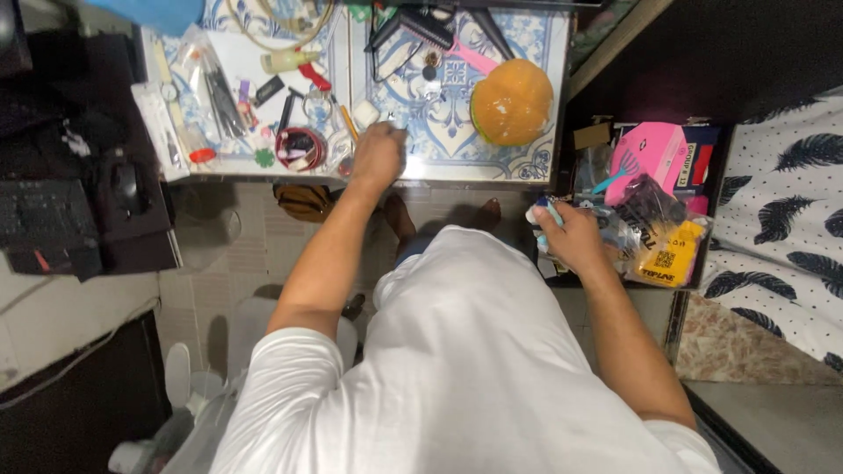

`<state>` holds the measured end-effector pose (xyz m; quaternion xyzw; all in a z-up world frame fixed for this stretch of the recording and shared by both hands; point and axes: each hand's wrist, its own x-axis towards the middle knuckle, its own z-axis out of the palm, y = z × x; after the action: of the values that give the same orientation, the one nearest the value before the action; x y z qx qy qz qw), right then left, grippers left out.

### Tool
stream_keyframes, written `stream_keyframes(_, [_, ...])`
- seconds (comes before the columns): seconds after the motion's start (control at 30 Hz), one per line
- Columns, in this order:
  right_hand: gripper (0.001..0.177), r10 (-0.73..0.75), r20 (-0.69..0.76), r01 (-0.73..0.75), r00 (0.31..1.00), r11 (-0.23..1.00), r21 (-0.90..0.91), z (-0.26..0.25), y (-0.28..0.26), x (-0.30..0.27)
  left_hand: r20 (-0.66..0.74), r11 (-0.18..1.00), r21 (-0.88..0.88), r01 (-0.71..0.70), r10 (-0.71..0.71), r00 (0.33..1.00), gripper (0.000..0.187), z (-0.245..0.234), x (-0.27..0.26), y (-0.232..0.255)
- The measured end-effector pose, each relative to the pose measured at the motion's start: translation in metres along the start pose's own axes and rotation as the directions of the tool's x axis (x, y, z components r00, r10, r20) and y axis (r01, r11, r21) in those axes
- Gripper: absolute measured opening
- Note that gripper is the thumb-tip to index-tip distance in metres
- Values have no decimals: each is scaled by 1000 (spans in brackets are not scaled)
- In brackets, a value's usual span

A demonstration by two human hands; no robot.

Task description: Cleaning a large hamburger-shaped toy and organizing various small items on a desk.

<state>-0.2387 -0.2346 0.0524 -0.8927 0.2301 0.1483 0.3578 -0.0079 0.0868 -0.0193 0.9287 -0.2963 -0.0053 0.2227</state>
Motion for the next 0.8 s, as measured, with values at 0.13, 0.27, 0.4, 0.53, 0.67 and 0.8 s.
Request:
stream_keyframes(0.13, [62,58,-88,-54,994,998,41,0,8,-12,13,951,-217,221,-223,975,21,28,-1,-38])
stream_keyframes(0.27, [59,138,16,-138,990,990,39,-5,-11,-15,298,415,-730,543,-521,800,16,20,-2,-60])
stream_keyframes(0.4, [65,15,-51,-16,999,1000,-5,11,2,-7,471,3,-819,574,-569,674,17,-24,1,-37])
stream_keyframes(0.53, [66,-52,-59,55,997,997,47,12,-8,2,421,-3,-845,535,-619,663,22,-9,-7,-53])
stream_keyframes(0.67, [64,37,41,-36,998,999,-34,4,-25,3,348,36,-863,504,-681,644,22,-21,-1,-42])
stream_keyframes(0.8, [64,-140,-90,137,986,989,-47,13,4,7,288,170,-837,519,-670,684,8,-40,6,-15])
